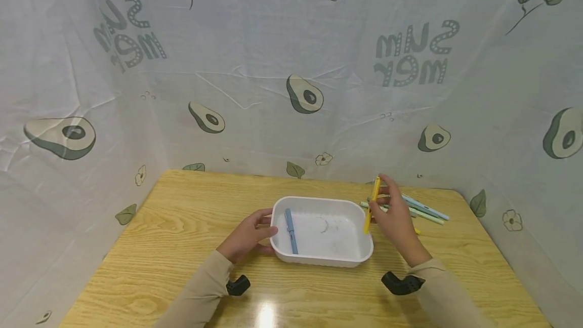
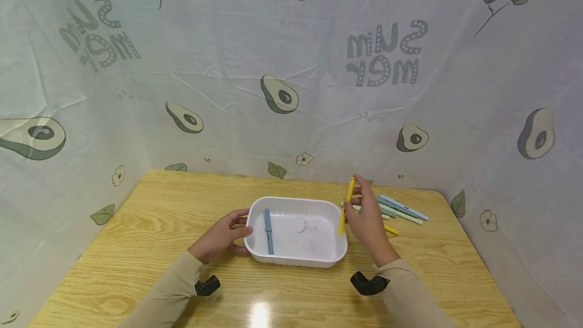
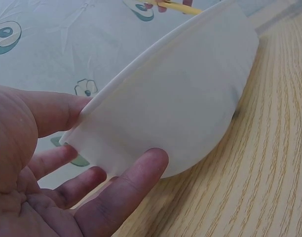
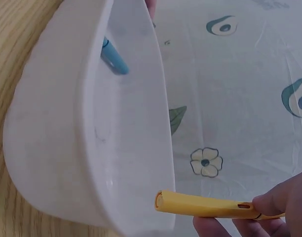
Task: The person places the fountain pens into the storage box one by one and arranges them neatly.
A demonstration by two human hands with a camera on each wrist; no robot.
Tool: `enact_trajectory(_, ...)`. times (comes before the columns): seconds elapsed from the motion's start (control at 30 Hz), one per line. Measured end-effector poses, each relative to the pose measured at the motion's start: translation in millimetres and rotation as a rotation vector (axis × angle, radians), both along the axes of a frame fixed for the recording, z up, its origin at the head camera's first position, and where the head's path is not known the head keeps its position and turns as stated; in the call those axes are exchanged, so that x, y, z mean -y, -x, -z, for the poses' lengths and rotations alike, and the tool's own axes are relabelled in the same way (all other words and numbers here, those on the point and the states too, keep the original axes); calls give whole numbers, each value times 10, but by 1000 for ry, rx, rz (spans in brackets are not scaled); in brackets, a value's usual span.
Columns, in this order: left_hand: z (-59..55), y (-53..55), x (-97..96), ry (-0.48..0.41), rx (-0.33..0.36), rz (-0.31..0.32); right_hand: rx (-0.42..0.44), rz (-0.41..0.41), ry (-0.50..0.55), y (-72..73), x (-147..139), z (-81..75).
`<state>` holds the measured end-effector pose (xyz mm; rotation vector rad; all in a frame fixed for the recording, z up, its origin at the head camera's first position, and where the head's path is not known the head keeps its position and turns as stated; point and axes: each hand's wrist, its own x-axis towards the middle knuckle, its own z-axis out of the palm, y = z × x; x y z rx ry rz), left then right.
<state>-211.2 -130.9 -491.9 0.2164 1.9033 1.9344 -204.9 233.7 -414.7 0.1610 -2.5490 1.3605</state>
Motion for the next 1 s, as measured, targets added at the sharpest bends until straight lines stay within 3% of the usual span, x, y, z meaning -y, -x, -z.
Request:
enact_trajectory(0.4,11,0,-7,10,4,-7,136,31,47,-7,317,41)
enact_trajectory(0.77,-4,-11,-5,15,2,-8,221,-54,45,11,563,152)
enact_trajectory(1.0,-13,-19,-12,14,-3,-7,287,-64,48,47,731,238)
